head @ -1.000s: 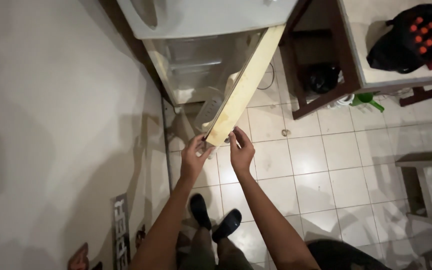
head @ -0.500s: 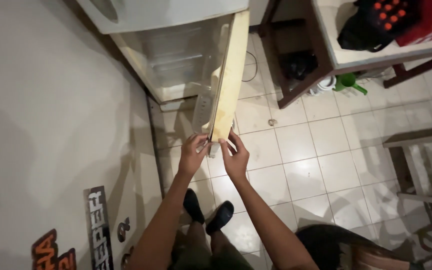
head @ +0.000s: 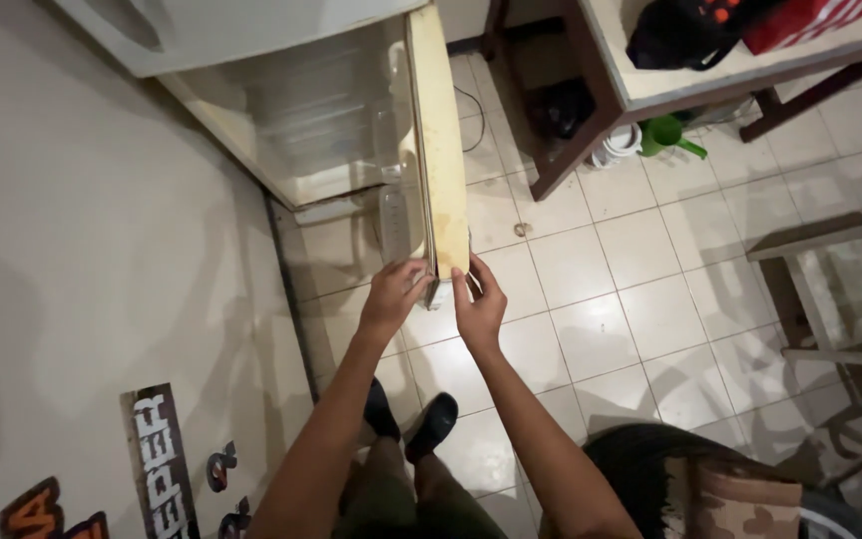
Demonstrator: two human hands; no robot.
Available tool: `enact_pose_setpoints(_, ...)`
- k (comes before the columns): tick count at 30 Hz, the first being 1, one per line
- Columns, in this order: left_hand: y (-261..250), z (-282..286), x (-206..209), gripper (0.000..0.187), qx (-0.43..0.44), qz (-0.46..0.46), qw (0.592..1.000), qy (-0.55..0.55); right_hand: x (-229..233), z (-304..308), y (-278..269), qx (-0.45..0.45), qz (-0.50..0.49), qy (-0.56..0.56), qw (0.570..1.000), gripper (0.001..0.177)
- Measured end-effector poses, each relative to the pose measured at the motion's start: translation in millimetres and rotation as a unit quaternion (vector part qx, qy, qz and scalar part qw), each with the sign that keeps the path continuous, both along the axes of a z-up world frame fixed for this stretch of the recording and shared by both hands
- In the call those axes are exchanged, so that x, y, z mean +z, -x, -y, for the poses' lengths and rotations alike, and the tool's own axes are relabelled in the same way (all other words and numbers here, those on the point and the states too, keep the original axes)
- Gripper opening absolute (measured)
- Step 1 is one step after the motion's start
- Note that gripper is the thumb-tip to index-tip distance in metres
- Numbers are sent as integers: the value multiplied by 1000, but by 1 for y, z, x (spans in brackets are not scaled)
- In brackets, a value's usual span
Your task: Transfer small bottles of beverage from a holder on a table into the door shelf of a refrigerator.
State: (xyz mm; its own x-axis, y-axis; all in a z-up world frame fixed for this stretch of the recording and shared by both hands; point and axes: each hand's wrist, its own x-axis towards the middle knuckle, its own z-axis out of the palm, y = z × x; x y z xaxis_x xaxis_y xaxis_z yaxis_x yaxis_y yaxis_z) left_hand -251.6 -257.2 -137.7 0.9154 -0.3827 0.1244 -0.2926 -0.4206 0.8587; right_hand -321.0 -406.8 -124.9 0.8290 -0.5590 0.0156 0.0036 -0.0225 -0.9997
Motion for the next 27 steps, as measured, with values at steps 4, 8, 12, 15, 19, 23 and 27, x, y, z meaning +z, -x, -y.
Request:
enact_pose_setpoints(4, -2, 22, 35, 49, -7, -16, 1000, -2, 7, 19, 5, -12, -7, -5, 1000, 39)
enact_pose_setpoints(8, -13, 40, 47, 53, -106, 144, 983, -48, 7, 36, 8, -33, -3, 7, 999, 39)
enact_pose_setpoints(12, -27, 61, 51, 43, -180, 199, 958, -104, 10, 52, 9, -68, -34, -1, 997, 42)
enact_pose_setpoints(15, -33, 74, 53, 40, -208, 202, 953, -92, 22, 61, 12, -49, -6, 60, 997, 56)
enact_pose_setpoints(19, -41, 93, 48, 38, -226, 182, 955, -67, 16, 77, 9, -65, -30, 50, 996, 61)
enact_pose_setpoints(23, -48, 110, 49, 37, -238, 234, 941, -55, 9, 92, 6, -86, -20, 54, 995, 60)
enact_pose_setpoints(27, -60, 127, 46, 33, -250, 296, 920, -61, 8, 104, 2, -97, -21, 66, 993, 60)
